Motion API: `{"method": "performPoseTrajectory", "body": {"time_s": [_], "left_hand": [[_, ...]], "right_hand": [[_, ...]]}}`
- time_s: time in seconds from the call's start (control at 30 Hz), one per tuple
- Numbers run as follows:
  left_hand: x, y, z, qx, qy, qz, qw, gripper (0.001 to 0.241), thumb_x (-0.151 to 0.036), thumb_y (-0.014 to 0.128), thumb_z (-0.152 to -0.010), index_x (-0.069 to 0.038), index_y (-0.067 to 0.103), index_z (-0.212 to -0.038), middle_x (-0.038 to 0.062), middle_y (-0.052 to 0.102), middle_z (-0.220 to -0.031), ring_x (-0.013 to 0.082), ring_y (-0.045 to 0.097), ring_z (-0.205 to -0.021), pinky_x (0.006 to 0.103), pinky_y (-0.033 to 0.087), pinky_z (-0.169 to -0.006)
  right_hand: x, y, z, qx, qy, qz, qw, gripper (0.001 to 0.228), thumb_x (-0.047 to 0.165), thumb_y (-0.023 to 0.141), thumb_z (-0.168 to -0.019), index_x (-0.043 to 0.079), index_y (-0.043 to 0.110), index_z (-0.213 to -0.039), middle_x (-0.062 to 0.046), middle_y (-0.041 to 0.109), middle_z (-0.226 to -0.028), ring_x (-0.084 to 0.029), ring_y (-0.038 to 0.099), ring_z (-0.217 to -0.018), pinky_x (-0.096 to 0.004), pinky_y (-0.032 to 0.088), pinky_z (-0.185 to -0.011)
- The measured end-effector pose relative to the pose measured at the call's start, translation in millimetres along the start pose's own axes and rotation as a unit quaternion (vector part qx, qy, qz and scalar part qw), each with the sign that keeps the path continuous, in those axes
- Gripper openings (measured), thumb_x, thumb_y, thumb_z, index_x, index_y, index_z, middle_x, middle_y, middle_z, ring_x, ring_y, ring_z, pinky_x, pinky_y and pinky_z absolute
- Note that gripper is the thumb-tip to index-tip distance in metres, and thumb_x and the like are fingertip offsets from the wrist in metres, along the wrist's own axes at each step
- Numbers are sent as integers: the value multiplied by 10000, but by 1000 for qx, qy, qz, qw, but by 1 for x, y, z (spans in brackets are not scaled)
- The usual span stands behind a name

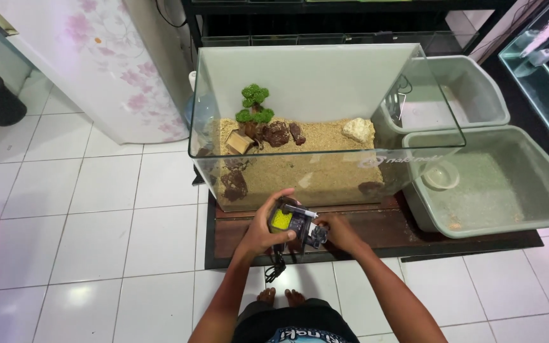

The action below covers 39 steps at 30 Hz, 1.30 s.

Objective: Removing a LED light bar from the top of a glass aquarium and then inspecting or adjusting a small electronic controller attached to the power cable.

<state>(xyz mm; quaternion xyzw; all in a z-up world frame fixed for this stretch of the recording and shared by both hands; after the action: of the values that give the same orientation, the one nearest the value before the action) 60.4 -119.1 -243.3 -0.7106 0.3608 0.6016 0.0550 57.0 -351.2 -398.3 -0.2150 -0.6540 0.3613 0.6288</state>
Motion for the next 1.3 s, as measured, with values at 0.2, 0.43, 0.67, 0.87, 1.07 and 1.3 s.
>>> {"method": "performPoseTrajectory", "body": {"time_s": [0.2,0.43,0.67,0.87,1.07,1.3], "left_hand": [[-8,6,5,-5,0,2,1000,1083,-191,1050,-699,-19,515,-1625,172,671,-1426,235,647,-1302,423,530,-1160],[-10,0,10,-15,4,4,1000,1074,-179,1063,-699,-3,519,-1608,189,664,-1428,245,652,-1303,428,536,-1153],[-15,-1,4,-11,9,-16,1000,1043,-175,1046,-737,-1,509,-1613,197,658,-1427,255,650,-1313,439,546,-1139],[-15,7,4,2,3,-20,1000,1046,-123,1040,-730,2,501,-1618,183,651,-1420,238,640,-1289,424,545,-1142],[0,-4,-1,1,-11,-67,998,897,-135,1020,-754,2,558,-1510,184,671,-1356,263,656,-1257,465,572,-1107],[-29,19,-10,4,-18,-73,997,752,-122,1019,-728,-49,610,-1355,99,728,-1292,180,651,-1204,395,580,-1057]], "right_hand": [[8,7,10,-3,16,195,981,326,229,815,-880,287,807,-1201,-14,818,-1155,-323,815,-1062,-482,661,-924],[62,-31,5,-91,-75,282,952,206,315,789,-965,243,813,-1157,-11,775,-1060,-292,772,-1016,-434,619,-872],[125,-133,10,-120,-35,-38,991,147,218,795,-1001,142,866,-1106,-124,854,-1042,-390,812,-1015,-480,631,-916],[227,-145,19,-115,-242,62,961,98,267,830,-978,194,841,-1042,-59,725,-1059,-331,737,-1007,-440,623,-881],[257,-111,3,-46,-300,275,912,149,295,871,-884,210,794,-979,-31,552,-1152,-310,574,-1071,-421,532,-914],[264,-96,5,-2,-336,345,877,119,281,783,-926,173,744,-895,-53,491,-1052,-321,504,-1008,-418,440,-872]]}}
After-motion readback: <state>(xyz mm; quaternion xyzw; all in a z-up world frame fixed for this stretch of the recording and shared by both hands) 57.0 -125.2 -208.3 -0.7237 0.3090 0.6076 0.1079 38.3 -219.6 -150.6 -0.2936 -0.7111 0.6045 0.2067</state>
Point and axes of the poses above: each hand's wrist, its own z-axis away from the middle knuckle, its own y-axis out of the palm, x = y × z, the point moved 8 cm from there along -z, towards the middle knuckle
